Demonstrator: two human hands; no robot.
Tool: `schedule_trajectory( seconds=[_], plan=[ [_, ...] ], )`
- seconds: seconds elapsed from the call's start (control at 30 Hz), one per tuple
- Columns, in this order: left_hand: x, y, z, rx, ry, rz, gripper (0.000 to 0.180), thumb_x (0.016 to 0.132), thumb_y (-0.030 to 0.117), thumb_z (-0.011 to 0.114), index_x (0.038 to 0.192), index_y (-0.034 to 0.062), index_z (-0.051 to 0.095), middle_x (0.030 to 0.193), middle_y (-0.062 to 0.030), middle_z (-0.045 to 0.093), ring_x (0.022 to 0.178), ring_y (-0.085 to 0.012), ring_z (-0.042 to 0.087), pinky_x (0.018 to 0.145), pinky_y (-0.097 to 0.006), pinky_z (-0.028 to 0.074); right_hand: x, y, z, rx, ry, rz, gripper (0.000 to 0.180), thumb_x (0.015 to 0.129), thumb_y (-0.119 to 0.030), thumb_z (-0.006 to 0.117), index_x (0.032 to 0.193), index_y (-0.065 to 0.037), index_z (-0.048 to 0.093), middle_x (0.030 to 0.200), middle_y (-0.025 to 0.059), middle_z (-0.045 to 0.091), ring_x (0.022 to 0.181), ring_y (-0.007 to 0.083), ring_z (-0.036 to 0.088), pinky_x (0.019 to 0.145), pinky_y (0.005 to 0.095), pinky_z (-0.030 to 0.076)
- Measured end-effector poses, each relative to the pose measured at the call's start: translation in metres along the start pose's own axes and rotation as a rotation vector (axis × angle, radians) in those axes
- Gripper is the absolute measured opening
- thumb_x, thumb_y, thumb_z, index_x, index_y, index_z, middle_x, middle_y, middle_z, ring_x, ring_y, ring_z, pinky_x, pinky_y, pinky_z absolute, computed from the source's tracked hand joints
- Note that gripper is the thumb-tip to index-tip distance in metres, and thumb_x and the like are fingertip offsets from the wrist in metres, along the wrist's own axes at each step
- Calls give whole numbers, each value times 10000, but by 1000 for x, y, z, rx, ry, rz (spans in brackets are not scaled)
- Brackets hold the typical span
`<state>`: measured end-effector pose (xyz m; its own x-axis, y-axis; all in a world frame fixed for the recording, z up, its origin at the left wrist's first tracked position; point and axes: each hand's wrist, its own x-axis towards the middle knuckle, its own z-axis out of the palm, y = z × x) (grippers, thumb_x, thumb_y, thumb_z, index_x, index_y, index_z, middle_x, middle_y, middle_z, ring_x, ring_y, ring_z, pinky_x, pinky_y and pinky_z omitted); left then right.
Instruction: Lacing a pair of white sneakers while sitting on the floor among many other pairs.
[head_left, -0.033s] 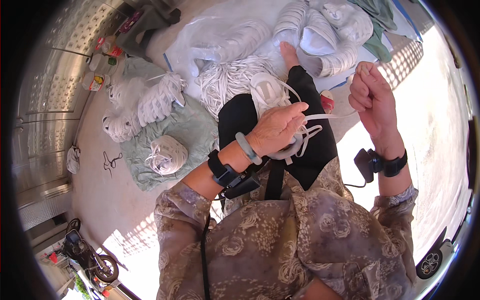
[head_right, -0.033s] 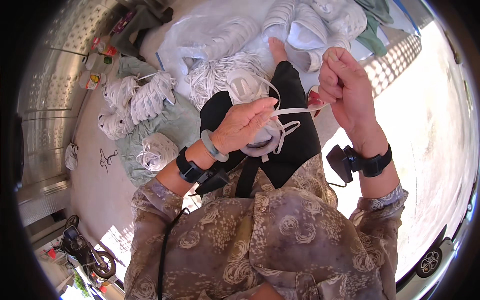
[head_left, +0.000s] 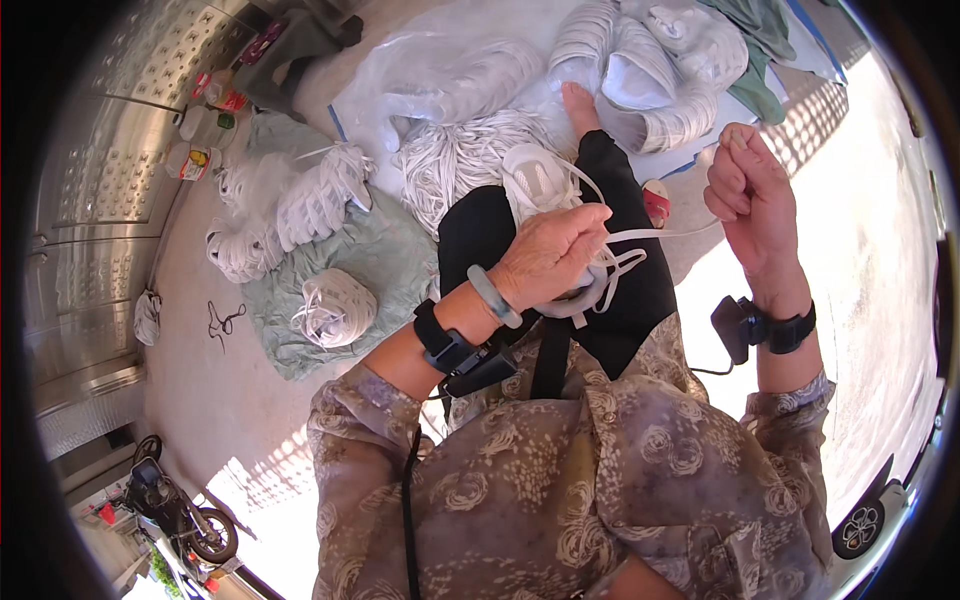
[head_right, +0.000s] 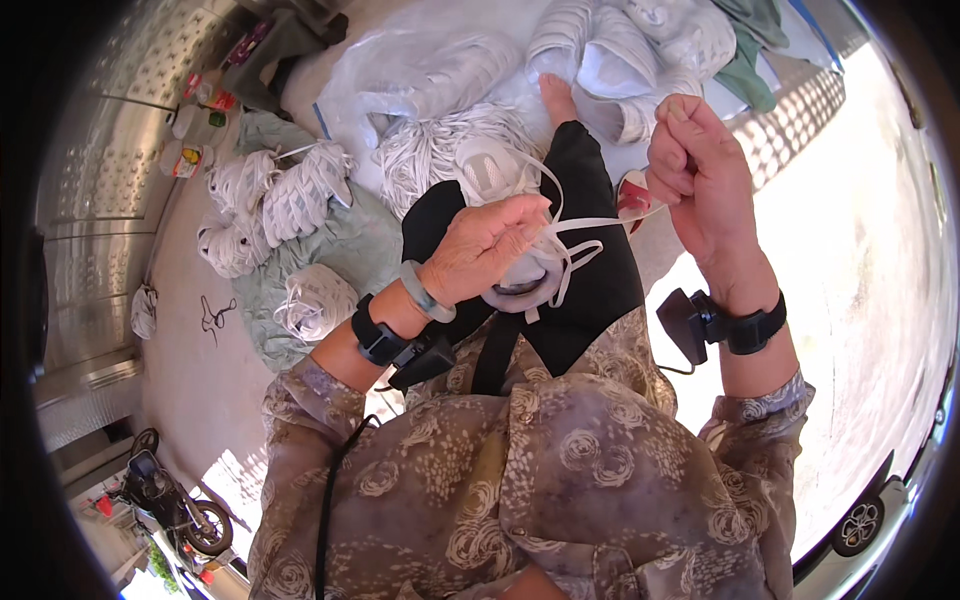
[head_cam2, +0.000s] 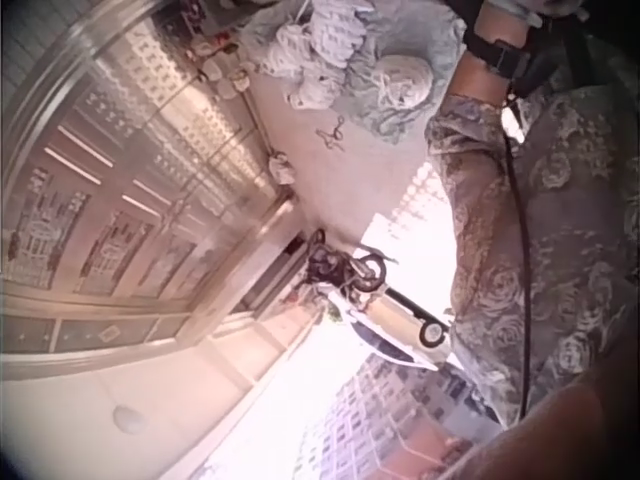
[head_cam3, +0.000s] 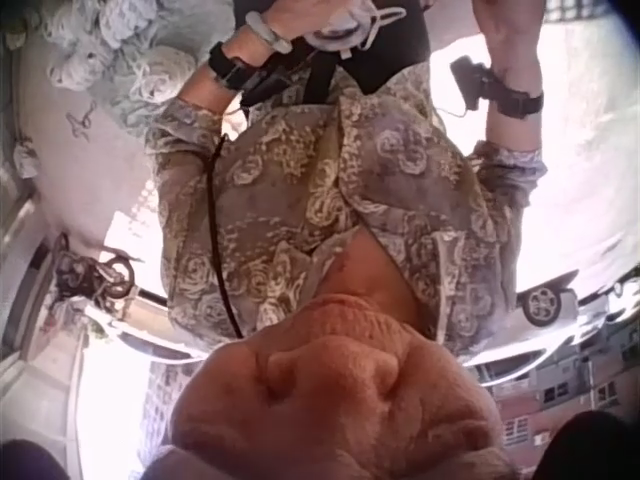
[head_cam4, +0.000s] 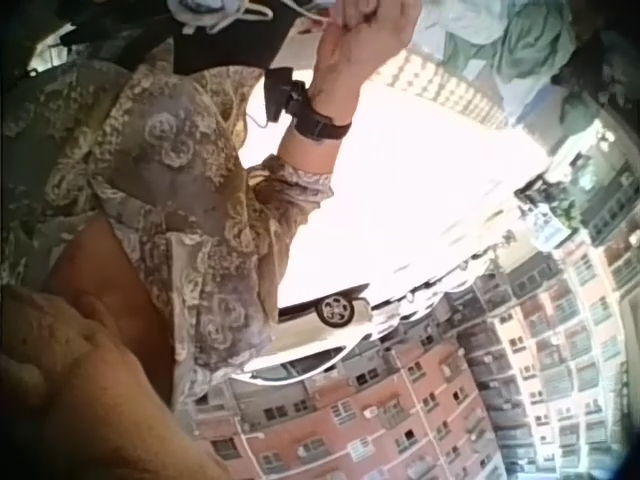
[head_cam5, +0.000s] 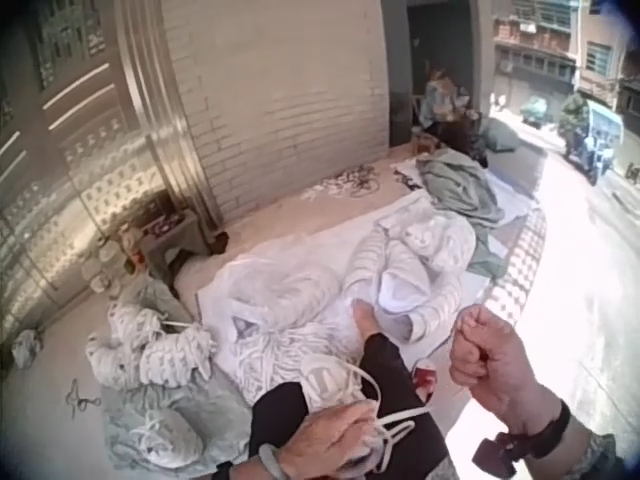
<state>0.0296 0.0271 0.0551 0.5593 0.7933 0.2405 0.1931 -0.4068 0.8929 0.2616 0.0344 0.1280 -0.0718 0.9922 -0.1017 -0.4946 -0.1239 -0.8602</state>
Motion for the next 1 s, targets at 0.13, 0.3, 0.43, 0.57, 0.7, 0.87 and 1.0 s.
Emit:
schedule_trajectory(
  seconds=[0.13,0.3,0.43,0.57,0.7,0.87,1.0],
  plan=[
    [-6,-28,-11,114,77,-60,132,835,62,508,922,10,593,779,-74,632,690,-140,597,631,-257,465,-2,0,-9,35,129,46,102,910,-141,417,890,-55,467,580,-45,354,443,29,243,412,182,221],
    [35,-57,-17,434,71,-44,125,771,43,525,868,46,603,750,-57,618,686,-185,576,621,-302,443,-13,15,-16,60,110,68,90,899,-113,422,903,-43,478,573,-37,366,426,33,246,390,185,216],
    [70,-69,7,699,-275,64,209,691,66,540,884,105,613,828,-27,621,852,-240,539,771,-381,368,-19,23,-19,73,113,129,88,898,-112,428,883,-45,484,548,-31,369,411,34,247,382,188,209],
    [102,-75,40,1026,-702,-162,229,664,90,567,885,140,601,879,-46,631,936,-232,536,829,-433,306,-25,23,-26,81,150,155,86,899,-116,431,869,-56,485,549,-30,378,407,41,250,382,195,205],
    [120,-82,47,1165,-854,-213,132,697,134,544,811,140,608,837,-56,644,897,-227,578,837,-440,300,-30,26,-34,96,159,177,81,896,-113,433,875,-57,487,548,-28,383,406,41,253,385,196,204],
    [123,-98,21,976,-445,-175,152,733,133,497,801,96,627,779,-123,635,800,-263,612,750,-427,382,-34,31,-40,90,197,177,76,892,-108,434,888,-57,491,553,-30,389,413,39,265,392,188,209],
    [117,-108,-59,806,240,-141,209,769,171,485,859,50,629,646,-161,589,642,-289,599,552,-370,431,-36,35,-40,109,179,168,84,897,-119,438,890,-54,490,556,-31,393,418,37,272,393,185,214]
  ],
)
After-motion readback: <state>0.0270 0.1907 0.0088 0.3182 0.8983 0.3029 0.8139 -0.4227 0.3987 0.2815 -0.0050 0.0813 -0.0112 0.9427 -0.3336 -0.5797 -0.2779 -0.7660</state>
